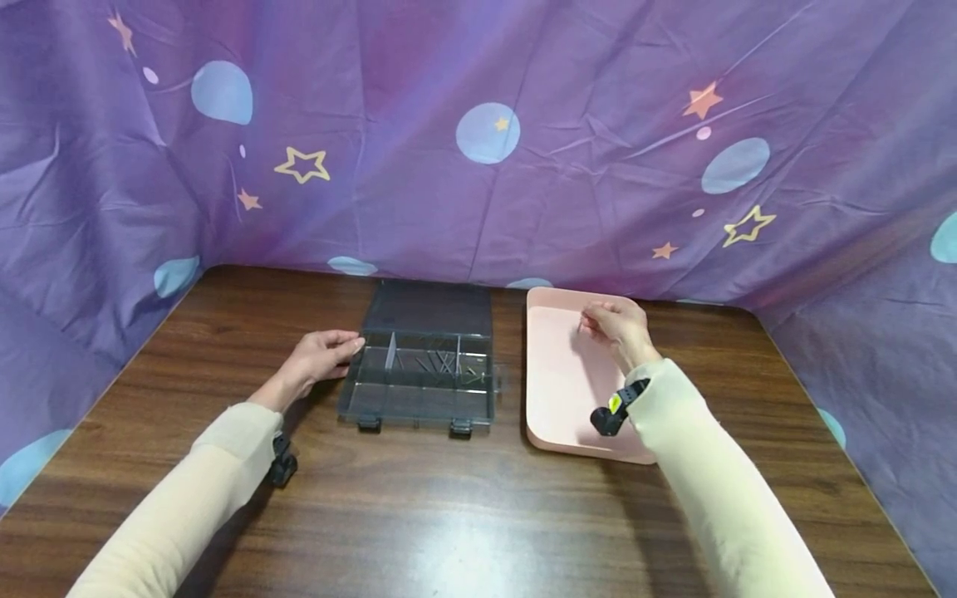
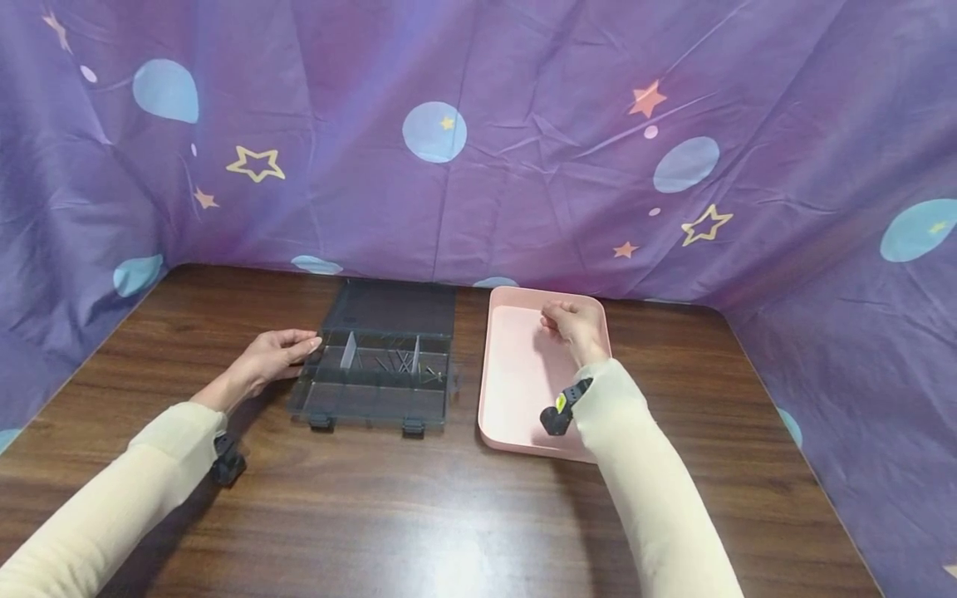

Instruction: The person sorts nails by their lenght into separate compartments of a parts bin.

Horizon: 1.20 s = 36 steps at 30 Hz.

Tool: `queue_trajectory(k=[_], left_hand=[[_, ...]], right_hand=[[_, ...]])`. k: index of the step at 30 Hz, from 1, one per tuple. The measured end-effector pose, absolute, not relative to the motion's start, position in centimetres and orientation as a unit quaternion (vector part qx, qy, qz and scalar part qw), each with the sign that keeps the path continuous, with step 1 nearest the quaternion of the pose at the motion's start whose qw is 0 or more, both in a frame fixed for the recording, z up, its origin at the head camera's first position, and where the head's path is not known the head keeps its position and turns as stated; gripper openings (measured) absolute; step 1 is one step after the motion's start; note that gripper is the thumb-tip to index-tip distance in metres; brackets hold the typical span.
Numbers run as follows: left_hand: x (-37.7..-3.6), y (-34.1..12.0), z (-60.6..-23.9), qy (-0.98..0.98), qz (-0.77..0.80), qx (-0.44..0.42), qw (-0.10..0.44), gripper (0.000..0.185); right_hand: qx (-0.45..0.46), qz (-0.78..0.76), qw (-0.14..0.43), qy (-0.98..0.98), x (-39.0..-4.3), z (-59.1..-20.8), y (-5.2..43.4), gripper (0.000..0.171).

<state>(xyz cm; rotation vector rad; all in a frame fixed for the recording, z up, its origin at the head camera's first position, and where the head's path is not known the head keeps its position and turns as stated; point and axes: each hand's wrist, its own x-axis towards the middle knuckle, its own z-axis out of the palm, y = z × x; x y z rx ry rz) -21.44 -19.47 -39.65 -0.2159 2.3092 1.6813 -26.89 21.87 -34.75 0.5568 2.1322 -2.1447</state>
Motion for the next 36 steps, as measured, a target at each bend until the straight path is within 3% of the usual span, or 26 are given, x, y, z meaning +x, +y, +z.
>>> queue_trajectory(k=[6,13,15,20,22,24,29,36], left_hand=[[-21.4,-19.4,-39.7,0.8,0.58,-0.07,0.136,0.05],[-21.3,-19.3,-39.4,0.796,0.587,-0.072,0.13,0.049],[-21.3,-19.3,-39.4,0.796,0.586,-0.07,0.13,0.05],[-21.3,-19.3,-39.5,0.798,0.584,-0.069,0.134,0.05],[-21.3,-19.3,-39.6,0.798,0.583,-0.069,0.136,0.05],[-21.3,-19.4,-39.8,0.799,0.582,-0.069,0.137,0.05],[-21.3,-19.4,-39.9,0.799,0.582,-0.068,0.134,0.05],[-21.4,-19.5,-39.9,0.801,0.58,-0.068,0.133,0.05]], right_hand=[[0.218,-0.69,0.015,0.69,-27.6,-36.0,22.8,0.008],[0.226,-0.707,0.022,0.67,-28.4,-37.3,23.5,0.017],[0.224,-0.697,0.028,0.68,-30.0,-39.2,24.3,0.017],[0.169,-0.737,0.062,0.651,-38.7,-49.5,29.9,0.01],[0.133,-0.763,0.063,0.63,-40.2,-51.7,31.0,0.012],[0.164,-0.738,0.051,0.652,-38.6,-49.8,29.6,0.018],[0.178,-0.679,0.018,0.712,-31.0,-41.6,24.7,0.033],[0.194,-0.64,0.017,0.743,-29.1,-39.3,23.1,0.028]])
